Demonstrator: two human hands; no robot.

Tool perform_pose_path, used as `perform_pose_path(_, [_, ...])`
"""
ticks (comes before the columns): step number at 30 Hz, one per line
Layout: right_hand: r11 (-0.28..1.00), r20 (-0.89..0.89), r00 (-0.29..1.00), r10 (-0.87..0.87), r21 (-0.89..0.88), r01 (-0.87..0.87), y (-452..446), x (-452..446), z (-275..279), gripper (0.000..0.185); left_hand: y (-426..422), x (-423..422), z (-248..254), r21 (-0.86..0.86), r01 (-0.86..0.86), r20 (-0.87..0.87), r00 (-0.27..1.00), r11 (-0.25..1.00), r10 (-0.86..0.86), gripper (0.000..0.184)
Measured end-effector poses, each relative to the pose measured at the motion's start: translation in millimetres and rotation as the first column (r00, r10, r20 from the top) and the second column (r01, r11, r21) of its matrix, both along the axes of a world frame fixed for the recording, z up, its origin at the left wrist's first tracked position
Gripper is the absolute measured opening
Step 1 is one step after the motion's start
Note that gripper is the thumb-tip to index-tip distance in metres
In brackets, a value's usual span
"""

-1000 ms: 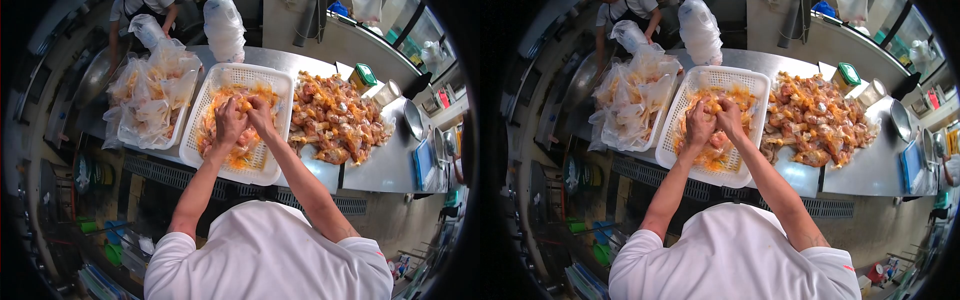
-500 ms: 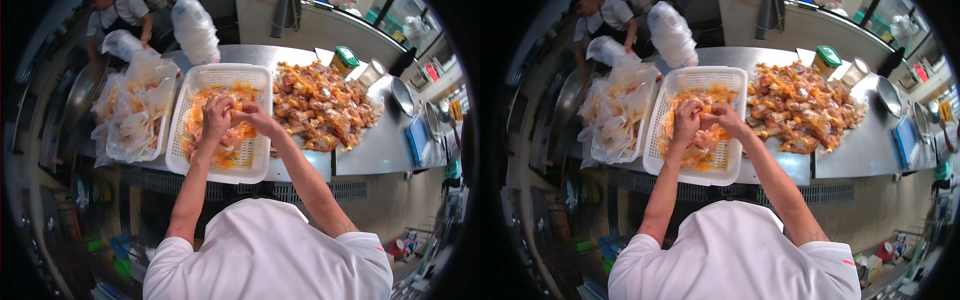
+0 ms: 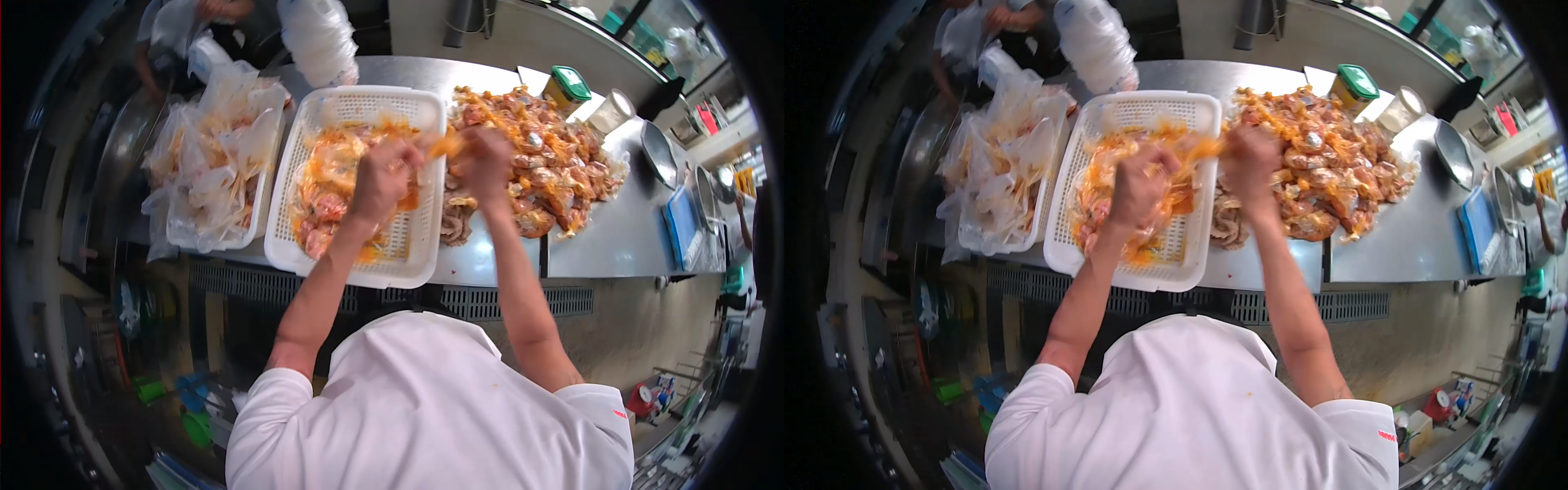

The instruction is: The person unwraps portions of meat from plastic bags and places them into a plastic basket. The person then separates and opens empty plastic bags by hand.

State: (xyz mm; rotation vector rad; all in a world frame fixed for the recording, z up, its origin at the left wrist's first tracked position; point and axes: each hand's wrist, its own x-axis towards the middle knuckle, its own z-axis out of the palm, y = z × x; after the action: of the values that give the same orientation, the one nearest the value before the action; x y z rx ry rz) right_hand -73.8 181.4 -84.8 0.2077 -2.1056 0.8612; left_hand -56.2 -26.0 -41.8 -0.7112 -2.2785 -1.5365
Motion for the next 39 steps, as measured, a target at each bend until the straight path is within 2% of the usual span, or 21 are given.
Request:
perform_pose_path(1, [0.996,-0.139,0.987,-0.076,0.045,0.083,20.8,-1.2,22.1,0.015,-16.6,-9.9,5.8,0.077,-0.041,0.112,0.993,0.996,0.032,0.010])
perform_pose_path(2, [0.985,-0.074,0.985,-0.153,-0.097,0.146,53.8,-10.2,21.5,0.019,-37.6,-24.7,7.6,0.063,-0.097,0.035,0.995,0.993,0.095,0.009])
perform_pose_path(3, [0.940,-0.188,0.921,-0.340,-0.026,0.341,72.4,-11.8,34.8,0.018,-55.8,-29.5,17.5,0.036,-0.205,0.048,0.978,0.978,0.203,0.010])
perform_pose_path(6, [0.867,-0.273,0.870,-0.411,0.177,0.465,139.6,-22.0,14.1,0.014,-115.7,-42.8,5.8,-0.153,-0.315,0.058,0.943,0.937,0.327,0.015])
perform_pose_path(10, [0.786,0.351,0.737,-0.577,0.483,0.386,196.6,-29.1,-76.1,0.028,-148.6,-50.5,-57.8,-0.344,-0.196,0.162,0.951,0.918,0.264,0.025])
perform_pose_path(11, [0.766,0.491,0.624,-0.607,0.569,0.298,205.8,-41.3,-83.2,0.035,-149.2,-55.9,-74.0,-0.488,-0.176,0.083,0.966,0.855,0.246,0.029])
perform_pose_path(12, [0.770,0.487,0.634,-0.601,0.567,0.294,192.7,-44.7,-65.2,0.035,-149.2,-58.5,-91.5,-0.624,-0.158,0.016,0.976,0.766,0.215,0.033])
perform_pose_path(14, [0.924,0.667,0.640,-0.380,0.240,0.299,135.6,-37.5,-9.1,0.045,-140.9,-60.1,-133.7,-0.704,-0.213,-0.036,0.964,0.677,0.265,0.030])
perform_pose_path(15, [0.946,0.479,0.819,-0.316,0.223,0.234,109.9,-34.2,-8.0,0.041,-139.9,-63.2,-133.8,-0.739,-0.239,-0.065,0.956,0.630,0.286,0.029])
perform_pose_path(16, [0.988,0.622,0.769,-0.149,0.055,0.147,61.9,-20.8,20.4,0.038,-138.9,-66.5,-133.9,-0.771,-0.264,-0.095,0.947,0.579,0.306,0.028])
perform_pose_path(17, [0.988,0.719,0.694,0.035,-0.128,0.083,25.1,-11.7,51.0,0.036,-139.3,-79.2,-115.6,-0.742,-0.095,0.109,0.960,0.664,0.259,0.023])
perform_pose_path(18, [0.964,0.559,0.790,0.251,-0.219,-0.151,18.3,-25.6,13.3,0.033,-138.1,-87.4,-95.9,-0.675,0.076,0.308,0.933,0.734,0.187,0.018])
perform_pose_path(19, [0.941,0.635,0.700,0.326,-0.150,-0.302,-9.0,-19.4,34.8,0.040,-139.1,-86.3,-76.1,-0.514,0.101,0.435,0.887,0.852,0.157,0.018])
perform_pose_path(20, [0.860,0.622,0.596,0.508,-0.332,-0.386,-33.0,-16.4,41.8,0.045,-133.8,-84.7,-49.8,-0.517,0.106,0.433,0.889,0.849,0.152,0.018])
perform_pose_path(22, [0.782,0.446,0.649,0.616,-0.253,-0.569,-81.3,-11.1,51.0,0.038,-125.3,-77.3,2.0,-0.577,0.078,0.262,0.961,0.813,0.094,0.022])
perform_pose_path(26, [0.751,0.146,0.738,0.659,-0.165,-0.639,-135.1,-30.6,35.3,0.032,-112.9,-54.5,52.6,-0.477,0.086,0.137,0.990,0.875,-0.023,0.020])
perform_pose_path(28, [0.736,0.590,0.565,0.577,-0.076,-0.673,-134.2,-36.3,37.1,0.027,-117.9,-43.8,58.4,-0.459,0.013,0.015,1.000,0.888,-0.007,0.018])
perform_pose_path(29, [0.713,0.617,0.532,0.580,-0.070,-0.697,-127.1,-34.8,37.2,0.022,-127.5,-43.4,54.3,-0.459,0.006,0.012,1.000,0.888,0.000,0.018])
perform_pose_path(32, [0.790,0.450,0.673,0.587,-0.136,-0.598,-114.0,-32.3,33.3,0.019,-162.0,-43.0,39.0,-0.364,-0.084,-0.006,0.996,0.928,0.088,0.020])
perform_pose_path(36, [0.791,0.416,0.683,0.601,-0.189,-0.581,-114.0,-32.1,71.5,0.013,-142.6,-38.3,35.2,-0.333,-0.088,0.069,0.991,0.939,0.117,0.028])
perform_pose_path(39, [0.799,0.455,0.656,0.602,-0.344,-0.493,-118.2,-31.8,80.1,0.012,-124.8,-47.2,-33.0,-0.304,-0.171,-0.267,0.960,0.937,0.088,0.032])
